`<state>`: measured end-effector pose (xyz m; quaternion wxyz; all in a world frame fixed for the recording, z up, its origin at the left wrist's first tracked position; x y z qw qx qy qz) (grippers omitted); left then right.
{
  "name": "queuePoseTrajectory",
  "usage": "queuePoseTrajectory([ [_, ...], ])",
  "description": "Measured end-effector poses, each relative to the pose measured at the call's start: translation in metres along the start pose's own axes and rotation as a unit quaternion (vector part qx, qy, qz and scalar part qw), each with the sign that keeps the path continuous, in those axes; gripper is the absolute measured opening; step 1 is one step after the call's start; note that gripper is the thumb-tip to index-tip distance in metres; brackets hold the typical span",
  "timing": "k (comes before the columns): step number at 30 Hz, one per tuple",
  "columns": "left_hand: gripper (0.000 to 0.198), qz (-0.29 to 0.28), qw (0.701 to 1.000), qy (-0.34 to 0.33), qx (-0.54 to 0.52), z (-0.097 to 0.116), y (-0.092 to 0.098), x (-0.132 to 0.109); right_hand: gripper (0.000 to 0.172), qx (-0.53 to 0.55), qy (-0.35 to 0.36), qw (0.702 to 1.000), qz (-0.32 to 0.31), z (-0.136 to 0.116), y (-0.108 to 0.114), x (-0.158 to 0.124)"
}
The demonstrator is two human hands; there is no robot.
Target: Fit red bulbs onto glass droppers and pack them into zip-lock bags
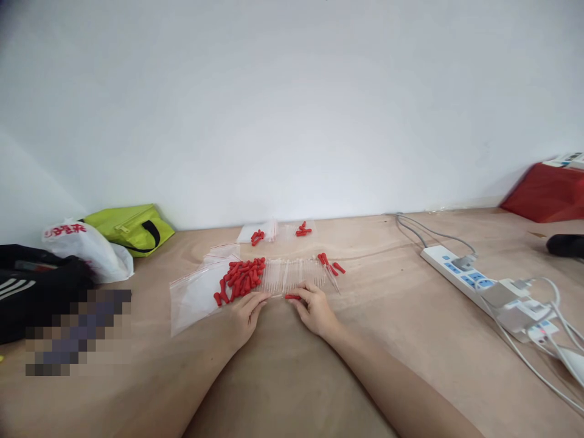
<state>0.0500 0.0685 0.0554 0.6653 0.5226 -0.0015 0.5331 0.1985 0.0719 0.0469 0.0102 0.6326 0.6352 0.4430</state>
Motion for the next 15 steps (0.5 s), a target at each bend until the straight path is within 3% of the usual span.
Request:
queuePoseTrajectory([
  [7, 0.024, -0.022, 1.000, 0.004, -0.014, -0.0046, -0.0084, -0.0036, 0.017, 0.012, 0.002, 0.999, -0.030, -0.0014, -0.0025, -0.0007],
  [15, 0.023, -0.021, 0.999, -0.013, -0.024, 0.0048, -0.0116, -0.0024, 0.014, 0.013, 0.025, 0.999, -0.041, -0.0073, -0.0048, -0.0008],
])
Point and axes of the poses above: each hand's wrist, its own x-axis towards the middle knuckle, its own y-axis out of the back of the hand, z = x × y, the point moved 9 cm from there along x, towards the middle knuckle, and after that the axes turned 7 degrees about -x, right-handed, at the moved point
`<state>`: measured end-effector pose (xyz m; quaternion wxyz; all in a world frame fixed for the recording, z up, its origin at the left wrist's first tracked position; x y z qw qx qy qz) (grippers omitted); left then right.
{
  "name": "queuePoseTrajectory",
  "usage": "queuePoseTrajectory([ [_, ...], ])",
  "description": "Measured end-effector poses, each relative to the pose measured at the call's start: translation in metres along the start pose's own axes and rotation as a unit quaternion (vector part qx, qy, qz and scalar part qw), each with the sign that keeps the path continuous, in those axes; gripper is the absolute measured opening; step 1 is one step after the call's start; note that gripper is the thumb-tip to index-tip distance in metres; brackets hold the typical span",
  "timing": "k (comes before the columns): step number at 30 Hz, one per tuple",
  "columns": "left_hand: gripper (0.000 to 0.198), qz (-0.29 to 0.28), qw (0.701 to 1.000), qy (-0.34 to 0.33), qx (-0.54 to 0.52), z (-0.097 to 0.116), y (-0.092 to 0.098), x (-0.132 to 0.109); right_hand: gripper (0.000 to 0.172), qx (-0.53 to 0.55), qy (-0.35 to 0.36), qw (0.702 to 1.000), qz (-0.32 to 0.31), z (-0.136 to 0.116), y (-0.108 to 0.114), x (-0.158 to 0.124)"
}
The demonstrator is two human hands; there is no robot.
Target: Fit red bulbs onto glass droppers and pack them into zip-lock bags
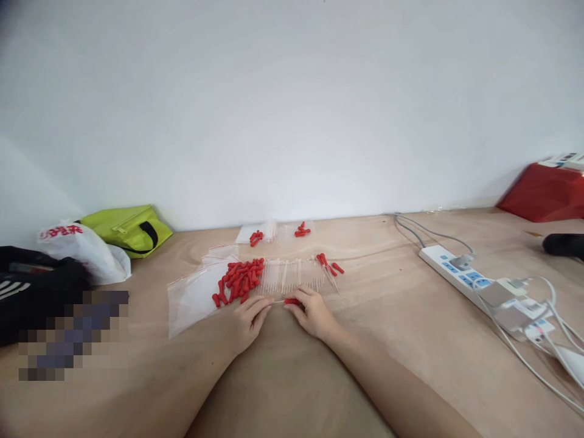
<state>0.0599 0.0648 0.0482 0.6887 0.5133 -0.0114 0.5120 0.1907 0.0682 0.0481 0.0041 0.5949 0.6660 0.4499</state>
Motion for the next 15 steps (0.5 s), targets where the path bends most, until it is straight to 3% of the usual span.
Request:
queuePoseTrajectory([
  [9, 0.029, -0.008, 0.998, -0.066, -0.001, 0.015, 0.000, 0.002, 0.018, 0.014, 0.018, 1.000, 0.013, -0.003, 0.002, -0.001],
  [15, 0.031, -0.016, 0.997, -0.073, -0.010, 0.016, -0.001, 0.002, 0.019, 0.001, 0.053, 0.999, -0.002, -0.010, 0.003, -0.001],
])
Point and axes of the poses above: each hand's wrist, its own x-axis towards the middle knuckle, its own y-axis out of the back of the hand, z = x × y, the point moved 9 cm from there along x, towards the middle knuckle, and after that the axes turned 7 degrees about -x, right-handed, at the moved point
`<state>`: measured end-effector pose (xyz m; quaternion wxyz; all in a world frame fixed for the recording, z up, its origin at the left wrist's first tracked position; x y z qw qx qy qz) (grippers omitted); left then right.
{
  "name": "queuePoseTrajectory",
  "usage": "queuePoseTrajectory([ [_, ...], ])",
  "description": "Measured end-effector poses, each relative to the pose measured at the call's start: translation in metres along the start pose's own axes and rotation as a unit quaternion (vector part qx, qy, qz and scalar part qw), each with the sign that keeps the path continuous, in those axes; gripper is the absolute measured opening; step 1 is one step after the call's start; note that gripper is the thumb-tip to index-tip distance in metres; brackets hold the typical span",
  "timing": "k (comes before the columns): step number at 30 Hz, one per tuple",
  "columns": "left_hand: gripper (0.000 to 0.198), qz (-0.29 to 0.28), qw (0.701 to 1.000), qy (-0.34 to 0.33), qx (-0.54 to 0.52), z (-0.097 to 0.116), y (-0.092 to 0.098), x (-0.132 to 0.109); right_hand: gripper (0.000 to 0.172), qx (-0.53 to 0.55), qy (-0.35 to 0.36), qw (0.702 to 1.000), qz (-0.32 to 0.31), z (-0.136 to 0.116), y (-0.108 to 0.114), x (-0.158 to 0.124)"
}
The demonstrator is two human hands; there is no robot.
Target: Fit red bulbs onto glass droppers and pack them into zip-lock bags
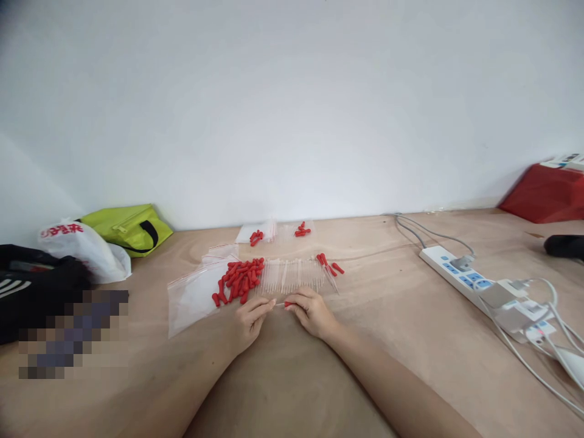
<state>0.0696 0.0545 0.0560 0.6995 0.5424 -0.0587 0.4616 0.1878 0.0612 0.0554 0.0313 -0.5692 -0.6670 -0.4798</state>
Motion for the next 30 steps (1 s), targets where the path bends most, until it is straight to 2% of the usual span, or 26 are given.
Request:
queuePoseTrajectory([
  [8, 0.031, -0.016, 1.000, -0.014, 0.013, 0.006, 0.000, 0.000, 0.020, -0.038, 0.039, 0.998, -0.020, -0.006, -0.003, -0.002],
  [15, 0.028, -0.004, 0.998, -0.046, 0.045, 0.011, -0.002, -0.002, 0.012, -0.087, 0.057, 0.993, -0.060, -0.008, -0.011, -0.005],
  [24, 0.027, -0.010, 0.998, -0.040, 0.045, 0.017, -0.007, 0.001, 0.014, -0.117, 0.060, 0.989, -0.070, -0.008, -0.015, -0.005],
  [30, 0.028, -0.012, 0.998, -0.036, 0.042, 0.017, -0.007, 0.002, 0.015, -0.090, 0.036, 0.992, -0.077, -0.005, -0.015, -0.004],
])
Point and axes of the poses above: each hand's wrist, its own x-axis towards the middle knuckle, its own y-axis out of the back of the hand, z = x × y, the point moved 9 cm from there along x, towards the middle knuckle, and after that the axes turned 7 degrees about -x, right-handed, at the moved point
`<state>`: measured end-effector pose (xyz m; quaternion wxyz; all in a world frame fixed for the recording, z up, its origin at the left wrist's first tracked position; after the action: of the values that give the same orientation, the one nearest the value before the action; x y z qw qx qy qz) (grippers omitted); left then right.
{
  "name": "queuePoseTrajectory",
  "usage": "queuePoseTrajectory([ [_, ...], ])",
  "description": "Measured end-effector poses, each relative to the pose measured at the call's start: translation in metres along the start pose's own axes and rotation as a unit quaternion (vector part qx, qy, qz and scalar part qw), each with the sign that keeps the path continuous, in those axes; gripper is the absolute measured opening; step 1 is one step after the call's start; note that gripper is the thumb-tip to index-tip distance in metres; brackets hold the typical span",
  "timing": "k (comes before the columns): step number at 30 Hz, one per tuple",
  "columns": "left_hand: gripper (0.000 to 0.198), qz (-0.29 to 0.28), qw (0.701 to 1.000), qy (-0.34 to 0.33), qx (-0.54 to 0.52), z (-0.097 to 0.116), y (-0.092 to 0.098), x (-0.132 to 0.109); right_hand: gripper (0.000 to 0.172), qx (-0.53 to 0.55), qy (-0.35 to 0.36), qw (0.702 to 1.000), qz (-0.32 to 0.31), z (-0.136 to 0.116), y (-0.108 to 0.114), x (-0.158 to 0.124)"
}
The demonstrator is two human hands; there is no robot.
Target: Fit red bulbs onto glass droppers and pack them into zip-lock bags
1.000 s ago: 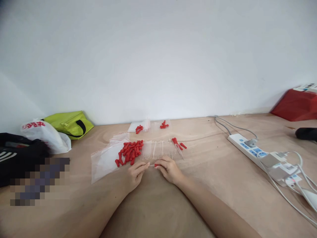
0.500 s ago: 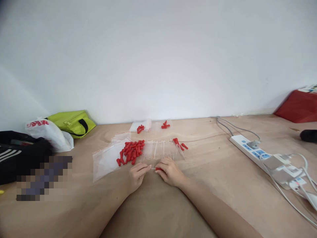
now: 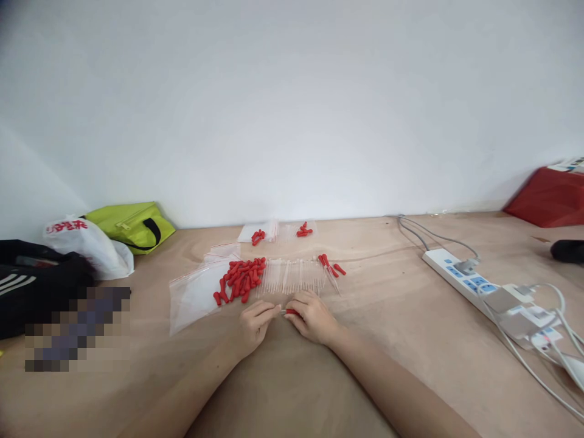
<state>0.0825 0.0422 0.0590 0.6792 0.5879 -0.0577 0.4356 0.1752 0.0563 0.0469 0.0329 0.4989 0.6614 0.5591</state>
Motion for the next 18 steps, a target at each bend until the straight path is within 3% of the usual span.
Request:
queuePoseTrajectory([
  [4, 0.023, 0.030, 0.998, 0.038, -0.026, -0.005, 0.003, 0.001, 0.013, 0.154, -0.088, 0.984, 0.031, 0.018, 0.002, 0.001],
  [8, 0.016, 0.051, 0.992, 0.104, -0.059, -0.014, 0.003, 0.001, 0.031, 0.365, -0.235, 0.893, 0.119, 0.040, -0.009, -0.005],
  [11, 0.012, 0.046, 0.988, 0.122, -0.084, -0.015, 0.001, 0.000, 0.029, 0.441, -0.260, 0.849, 0.131, 0.033, -0.024, -0.005],
  [14, 0.012, 0.056, 0.986, 0.125, -0.094, -0.015, 0.004, 0.000, 0.029, 0.425, -0.272, 0.852, 0.139, 0.035, -0.023, -0.001],
  [18, 0.020, 0.078, 0.983, 0.155, -0.058, -0.023, 0.012, -0.002, 0.035, 0.304, -0.299, 0.884, 0.193, 0.075, 0.022, -0.002],
])
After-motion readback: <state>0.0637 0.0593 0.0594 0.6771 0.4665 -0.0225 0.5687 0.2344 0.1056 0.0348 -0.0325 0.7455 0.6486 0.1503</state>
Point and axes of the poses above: each hand's wrist, its own x-axis towards the middle knuckle, its own y-axis out of the back of the hand, z = x × y, the point moved 9 cm from there along x, towards the middle knuckle, and after that the axes turned 7 degrees about -x, right-handed, at the moved point
